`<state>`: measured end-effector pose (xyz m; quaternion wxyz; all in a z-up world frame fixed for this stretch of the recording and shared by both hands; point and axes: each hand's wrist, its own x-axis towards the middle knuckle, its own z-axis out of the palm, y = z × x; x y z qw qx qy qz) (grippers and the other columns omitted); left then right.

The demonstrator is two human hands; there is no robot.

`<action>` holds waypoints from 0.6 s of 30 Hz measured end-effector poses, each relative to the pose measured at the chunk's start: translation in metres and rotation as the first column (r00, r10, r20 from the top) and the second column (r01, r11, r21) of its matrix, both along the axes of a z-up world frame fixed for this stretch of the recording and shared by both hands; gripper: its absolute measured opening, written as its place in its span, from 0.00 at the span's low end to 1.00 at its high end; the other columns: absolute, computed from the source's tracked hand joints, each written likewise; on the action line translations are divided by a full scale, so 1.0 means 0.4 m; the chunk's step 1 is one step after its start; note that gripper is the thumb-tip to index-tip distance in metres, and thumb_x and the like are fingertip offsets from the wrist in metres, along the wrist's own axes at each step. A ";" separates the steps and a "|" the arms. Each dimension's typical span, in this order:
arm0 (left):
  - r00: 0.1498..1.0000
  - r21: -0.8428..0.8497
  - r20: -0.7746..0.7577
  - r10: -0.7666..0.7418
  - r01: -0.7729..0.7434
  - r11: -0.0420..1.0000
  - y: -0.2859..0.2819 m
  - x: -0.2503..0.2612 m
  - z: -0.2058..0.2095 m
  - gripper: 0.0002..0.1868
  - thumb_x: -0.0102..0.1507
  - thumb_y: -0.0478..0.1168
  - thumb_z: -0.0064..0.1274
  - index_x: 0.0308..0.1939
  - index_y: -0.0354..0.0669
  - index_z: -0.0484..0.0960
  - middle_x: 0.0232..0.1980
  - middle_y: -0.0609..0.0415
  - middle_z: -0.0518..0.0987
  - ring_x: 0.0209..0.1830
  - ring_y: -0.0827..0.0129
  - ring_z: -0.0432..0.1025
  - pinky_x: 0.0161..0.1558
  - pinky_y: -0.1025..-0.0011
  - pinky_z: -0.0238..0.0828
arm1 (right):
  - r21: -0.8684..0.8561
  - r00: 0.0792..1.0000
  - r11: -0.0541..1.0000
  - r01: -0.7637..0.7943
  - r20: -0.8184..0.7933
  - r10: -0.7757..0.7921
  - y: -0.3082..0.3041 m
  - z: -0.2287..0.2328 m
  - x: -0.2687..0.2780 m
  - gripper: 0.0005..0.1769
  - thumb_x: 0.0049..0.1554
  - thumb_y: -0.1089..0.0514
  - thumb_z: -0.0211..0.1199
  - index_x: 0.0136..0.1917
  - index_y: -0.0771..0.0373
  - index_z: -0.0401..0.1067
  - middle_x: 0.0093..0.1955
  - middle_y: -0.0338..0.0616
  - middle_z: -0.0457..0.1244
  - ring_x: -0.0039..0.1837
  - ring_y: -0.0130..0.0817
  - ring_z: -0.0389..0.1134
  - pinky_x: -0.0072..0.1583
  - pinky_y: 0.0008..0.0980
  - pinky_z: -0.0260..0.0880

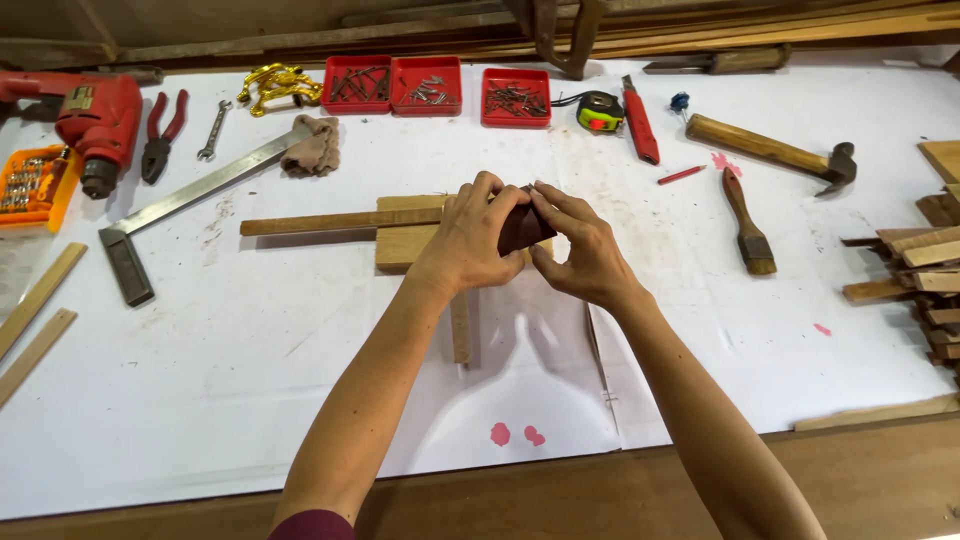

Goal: The recorder sands and measures small pieces of wood on a workbench.

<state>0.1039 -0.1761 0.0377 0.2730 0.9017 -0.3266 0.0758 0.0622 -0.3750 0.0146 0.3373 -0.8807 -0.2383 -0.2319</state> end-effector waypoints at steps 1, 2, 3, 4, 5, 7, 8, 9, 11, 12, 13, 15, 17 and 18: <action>1.000 0.002 0.003 -0.011 0.011 1.000 -0.026 0.006 -0.002 0.37 0.48 0.44 0.67 0.61 0.53 0.73 0.58 0.51 0.67 0.58 0.56 0.66 0.62 0.53 0.64 | 0.002 1.000 1.000 0.011 0.003 -0.011 -0.022 0.002 -0.004 0.38 0.49 0.64 0.70 0.72 0.67 0.67 0.76 0.54 0.59 0.75 0.50 0.63 0.73 0.41 0.67; 0.999 -0.009 -0.002 -0.041 0.041 0.999 -0.051 0.008 -0.008 0.37 0.48 0.45 0.68 0.61 0.53 0.73 0.58 0.50 0.67 0.58 0.55 0.66 0.62 0.53 0.64 | -0.004 0.999 0.999 0.039 -0.021 -0.039 -0.043 0.001 -0.012 0.38 0.48 0.64 0.70 0.72 0.67 0.67 0.76 0.54 0.59 0.74 0.49 0.63 0.72 0.41 0.67; 0.997 -0.021 -0.006 -0.071 0.071 0.997 -0.076 0.012 -0.014 0.37 0.49 0.46 0.68 0.61 0.52 0.72 0.58 0.50 0.66 0.57 0.55 0.66 0.62 0.52 0.64 | -0.012 0.997 0.998 0.067 -0.044 -0.067 -0.064 -0.001 -0.018 0.38 0.48 0.64 0.71 0.72 0.67 0.67 0.76 0.54 0.59 0.74 0.49 0.63 0.71 0.41 0.67; 0.997 -0.016 -0.006 -0.082 0.082 0.996 -0.100 0.019 -0.021 0.37 0.49 0.46 0.68 0.61 0.52 0.72 0.58 0.50 0.66 0.57 0.55 0.66 0.62 0.52 0.64 | -0.006 0.996 0.997 0.078 -0.044 -0.078 -0.086 -0.006 -0.023 0.38 0.48 0.64 0.71 0.72 0.67 0.67 0.76 0.54 0.59 0.74 0.49 0.63 0.71 0.41 0.67; 0.995 -0.009 0.016 -0.101 0.101 0.995 -0.125 0.026 -0.027 0.37 0.48 0.44 0.68 0.60 0.52 0.72 0.58 0.49 0.67 0.57 0.54 0.66 0.61 0.52 0.64 | 0.006 0.994 0.995 0.097 -0.046 -0.096 -0.107 -0.010 -0.028 0.38 0.48 0.64 0.71 0.72 0.67 0.67 0.76 0.54 0.60 0.74 0.49 0.63 0.72 0.41 0.67; 0.990 -0.001 0.039 -0.133 0.133 0.991 -0.178 0.036 -0.036 0.37 0.47 0.42 0.67 0.60 0.52 0.72 0.58 0.49 0.67 0.57 0.53 0.67 0.60 0.51 0.64 | 0.020 0.991 0.992 0.128 -0.047 -0.127 -0.154 -0.015 -0.039 0.38 0.48 0.64 0.71 0.72 0.67 0.68 0.76 0.55 0.60 0.74 0.49 0.63 0.72 0.41 0.67; 0.988 -0.004 0.031 -0.150 0.150 0.989 -0.203 0.041 -0.036 0.36 0.48 0.42 0.66 0.60 0.52 0.72 0.58 0.49 0.67 0.57 0.52 0.67 0.60 0.51 0.65 | 0.016 0.987 0.988 0.153 -0.044 -0.153 -0.175 -0.016 -0.040 0.38 0.47 0.65 0.71 0.72 0.68 0.68 0.76 0.55 0.60 0.74 0.50 0.63 0.72 0.42 0.66; 0.986 -0.006 0.022 -0.168 0.168 0.986 -0.228 0.046 -0.037 0.35 0.49 0.41 0.66 0.60 0.53 0.72 0.59 0.49 0.67 0.57 0.52 0.67 0.59 0.51 0.66 | 0.012 0.983 0.984 0.179 -0.042 -0.178 -0.196 -0.018 -0.041 0.39 0.46 0.65 0.71 0.71 0.68 0.68 0.75 0.55 0.60 0.74 0.50 0.63 0.72 0.42 0.66; 0.978 -0.007 0.042 -0.202 0.203 0.979 -0.278 0.063 -0.050 0.35 0.49 0.41 0.66 0.60 0.52 0.72 0.59 0.49 0.67 0.56 0.51 0.67 0.58 0.51 0.65 | 0.022 0.979 0.979 0.203 -0.042 -0.202 -0.241 -0.024 -0.043 0.38 0.47 0.64 0.71 0.71 0.68 0.68 0.75 0.55 0.60 0.74 0.50 0.63 0.72 0.42 0.66; 0.972 -0.014 0.064 -0.226 0.227 0.974 -0.304 0.072 -0.055 0.36 0.48 0.42 0.66 0.60 0.52 0.72 0.59 0.48 0.67 0.56 0.51 0.67 0.58 0.50 0.65 | 0.026 0.976 0.976 0.216 -0.041 -0.215 -0.264 -0.026 -0.043 0.38 0.47 0.64 0.71 0.71 0.68 0.68 0.75 0.55 0.60 0.74 0.50 0.63 0.72 0.41 0.66; 0.970 -0.011 0.065 -0.235 0.237 0.972 -0.330 0.081 -0.060 0.36 0.48 0.42 0.66 0.60 0.52 0.72 0.59 0.48 0.67 0.56 0.51 0.67 0.58 0.50 0.65 | 0.029 0.974 0.974 0.225 -0.040 -0.224 -0.286 -0.026 -0.043 0.38 0.47 0.64 0.71 0.71 0.68 0.68 0.75 0.55 0.60 0.74 0.50 0.63 0.72 0.41 0.66; 0.958 -0.013 0.097 -0.270 0.272 0.962 -0.378 0.093 -0.074 0.36 0.48 0.41 0.66 0.60 0.53 0.72 0.59 0.49 0.67 0.56 0.50 0.67 0.58 0.50 0.65 | 0.021 0.963 0.964 0.267 -0.046 -0.265 -0.324 -0.030 -0.045 0.38 0.47 0.64 0.71 0.71 0.68 0.68 0.75 0.54 0.61 0.75 0.48 0.63 0.72 0.41 0.66; 0.947 -0.024 0.123 -0.296 0.301 0.953 -0.422 0.108 -0.083 0.35 0.49 0.40 0.66 0.60 0.53 0.72 0.59 0.49 0.67 0.57 0.50 0.67 0.59 0.50 0.64 | 0.016 0.955 0.955 0.296 -0.042 -0.295 -0.364 -0.037 -0.040 0.38 0.48 0.64 0.71 0.71 0.68 0.68 0.75 0.54 0.61 0.74 0.48 0.63 0.72 0.41 0.66; 0.938 -0.035 0.145 -0.314 0.323 0.946 -0.443 0.114 -0.089 0.35 0.49 0.40 0.65 0.60 0.53 0.72 0.60 0.50 0.68 0.57 0.50 0.67 0.60 0.50 0.63 | 0.009 0.947 0.948 0.319 -0.042 -0.318 -0.382 -0.042 -0.040 0.37 0.48 0.64 0.71 0.71 0.68 0.69 0.75 0.53 0.61 0.74 0.48 0.63 0.72 0.41 0.66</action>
